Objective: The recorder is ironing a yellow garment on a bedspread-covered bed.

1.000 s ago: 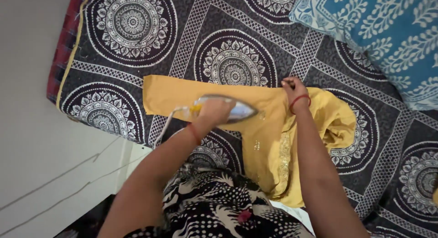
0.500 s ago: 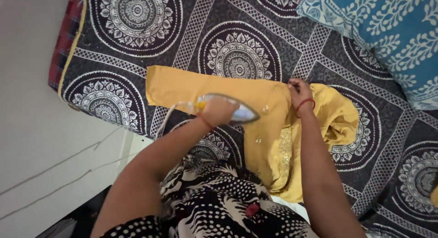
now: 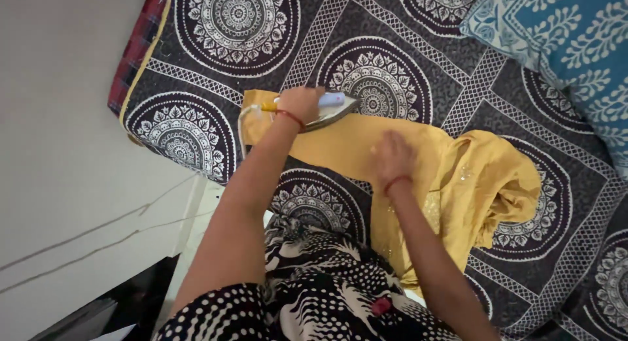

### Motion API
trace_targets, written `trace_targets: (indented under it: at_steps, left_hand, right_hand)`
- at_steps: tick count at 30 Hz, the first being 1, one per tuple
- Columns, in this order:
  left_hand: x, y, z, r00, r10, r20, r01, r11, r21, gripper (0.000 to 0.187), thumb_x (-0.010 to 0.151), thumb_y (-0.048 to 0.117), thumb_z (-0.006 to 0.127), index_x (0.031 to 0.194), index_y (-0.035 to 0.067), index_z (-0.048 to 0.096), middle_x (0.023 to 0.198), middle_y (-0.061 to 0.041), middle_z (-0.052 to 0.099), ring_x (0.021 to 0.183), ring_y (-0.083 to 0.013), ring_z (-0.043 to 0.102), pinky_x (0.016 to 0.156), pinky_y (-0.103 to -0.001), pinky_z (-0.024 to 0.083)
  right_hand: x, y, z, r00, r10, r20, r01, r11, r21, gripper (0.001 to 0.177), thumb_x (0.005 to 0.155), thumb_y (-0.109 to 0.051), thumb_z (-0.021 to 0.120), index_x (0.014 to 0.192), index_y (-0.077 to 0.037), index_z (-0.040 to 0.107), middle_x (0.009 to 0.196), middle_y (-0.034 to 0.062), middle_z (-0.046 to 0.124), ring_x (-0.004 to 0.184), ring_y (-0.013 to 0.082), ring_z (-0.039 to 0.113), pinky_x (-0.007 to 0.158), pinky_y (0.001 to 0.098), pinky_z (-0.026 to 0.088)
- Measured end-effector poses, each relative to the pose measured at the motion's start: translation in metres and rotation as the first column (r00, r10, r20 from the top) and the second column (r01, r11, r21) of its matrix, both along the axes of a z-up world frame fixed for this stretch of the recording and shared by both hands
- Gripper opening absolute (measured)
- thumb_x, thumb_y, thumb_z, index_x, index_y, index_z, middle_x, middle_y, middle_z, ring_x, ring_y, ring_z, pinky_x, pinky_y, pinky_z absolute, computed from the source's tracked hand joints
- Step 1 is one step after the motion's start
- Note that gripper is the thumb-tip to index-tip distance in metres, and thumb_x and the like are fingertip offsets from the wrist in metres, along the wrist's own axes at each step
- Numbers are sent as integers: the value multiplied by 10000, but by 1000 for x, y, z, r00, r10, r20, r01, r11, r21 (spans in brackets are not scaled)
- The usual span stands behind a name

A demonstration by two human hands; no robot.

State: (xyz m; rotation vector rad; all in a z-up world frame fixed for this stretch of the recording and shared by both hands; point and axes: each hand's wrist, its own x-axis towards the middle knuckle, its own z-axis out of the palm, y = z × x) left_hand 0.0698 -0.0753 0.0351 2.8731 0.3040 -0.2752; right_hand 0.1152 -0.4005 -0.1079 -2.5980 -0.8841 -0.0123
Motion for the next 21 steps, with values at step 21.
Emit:
trace_targets:
  at_steps: [21]
  left_hand:
    - [-44,86,6,985,168,38,-168,986,13,318,932,214,559,1216,243,699,1016,-150,760,915,-373,740,766,-511,590]
  right_hand:
    - [-53,21,39,986,-68,-155,7,932,-363,827,981,-579,431,1650,-174,164,1730,84,99,1589,291,87,1238,609,37]
